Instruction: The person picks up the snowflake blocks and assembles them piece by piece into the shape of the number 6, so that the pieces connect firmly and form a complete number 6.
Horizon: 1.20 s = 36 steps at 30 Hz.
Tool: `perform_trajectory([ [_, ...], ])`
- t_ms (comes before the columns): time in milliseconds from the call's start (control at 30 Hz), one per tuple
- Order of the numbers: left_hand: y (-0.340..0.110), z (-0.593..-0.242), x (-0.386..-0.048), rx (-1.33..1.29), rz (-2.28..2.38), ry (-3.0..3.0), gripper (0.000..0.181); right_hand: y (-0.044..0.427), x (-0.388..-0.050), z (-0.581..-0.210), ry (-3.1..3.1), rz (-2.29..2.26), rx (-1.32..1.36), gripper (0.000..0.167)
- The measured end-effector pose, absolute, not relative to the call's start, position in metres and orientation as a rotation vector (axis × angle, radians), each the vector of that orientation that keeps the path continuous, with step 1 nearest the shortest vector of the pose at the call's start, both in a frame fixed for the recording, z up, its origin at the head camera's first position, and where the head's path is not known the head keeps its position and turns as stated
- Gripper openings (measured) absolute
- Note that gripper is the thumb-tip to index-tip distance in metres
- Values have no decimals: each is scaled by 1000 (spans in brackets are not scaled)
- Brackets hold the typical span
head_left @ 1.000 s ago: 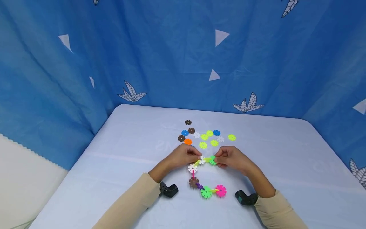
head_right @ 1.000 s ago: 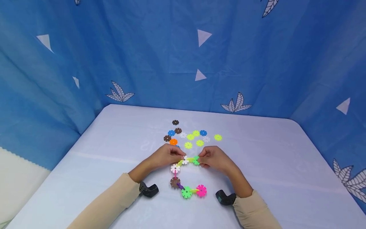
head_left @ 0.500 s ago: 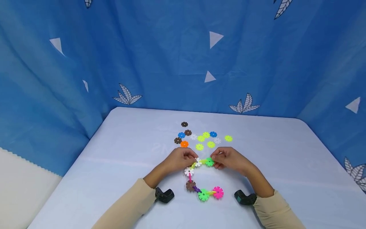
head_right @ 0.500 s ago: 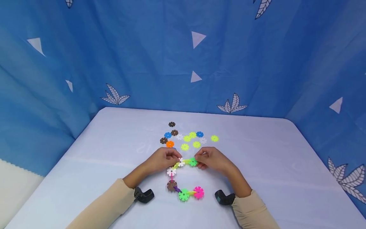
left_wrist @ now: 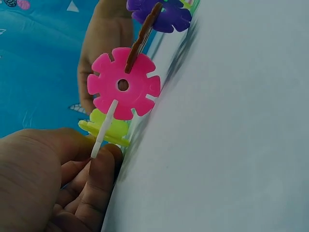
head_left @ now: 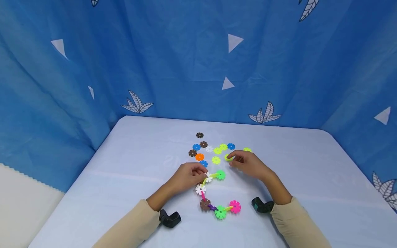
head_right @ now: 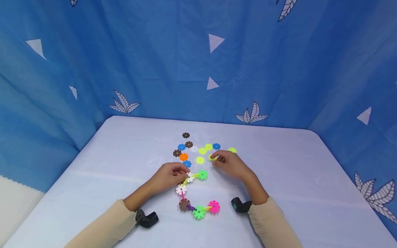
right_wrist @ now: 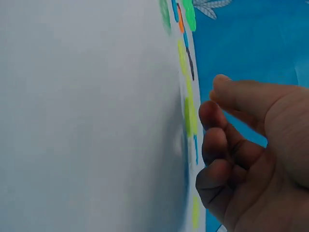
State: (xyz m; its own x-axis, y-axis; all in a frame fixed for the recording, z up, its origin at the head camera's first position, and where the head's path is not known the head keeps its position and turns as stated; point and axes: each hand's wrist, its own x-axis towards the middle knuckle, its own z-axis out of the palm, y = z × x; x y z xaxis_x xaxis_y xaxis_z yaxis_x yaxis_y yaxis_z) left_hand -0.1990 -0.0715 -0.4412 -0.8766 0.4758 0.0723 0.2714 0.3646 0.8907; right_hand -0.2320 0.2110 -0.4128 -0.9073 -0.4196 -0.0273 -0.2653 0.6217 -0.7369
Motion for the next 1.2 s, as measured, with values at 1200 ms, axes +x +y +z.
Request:
perform_trajectory([
  [1200,-72,-443,-201,637,1530,2370,11,206,-230,-411,2659,-861,-777,15],
])
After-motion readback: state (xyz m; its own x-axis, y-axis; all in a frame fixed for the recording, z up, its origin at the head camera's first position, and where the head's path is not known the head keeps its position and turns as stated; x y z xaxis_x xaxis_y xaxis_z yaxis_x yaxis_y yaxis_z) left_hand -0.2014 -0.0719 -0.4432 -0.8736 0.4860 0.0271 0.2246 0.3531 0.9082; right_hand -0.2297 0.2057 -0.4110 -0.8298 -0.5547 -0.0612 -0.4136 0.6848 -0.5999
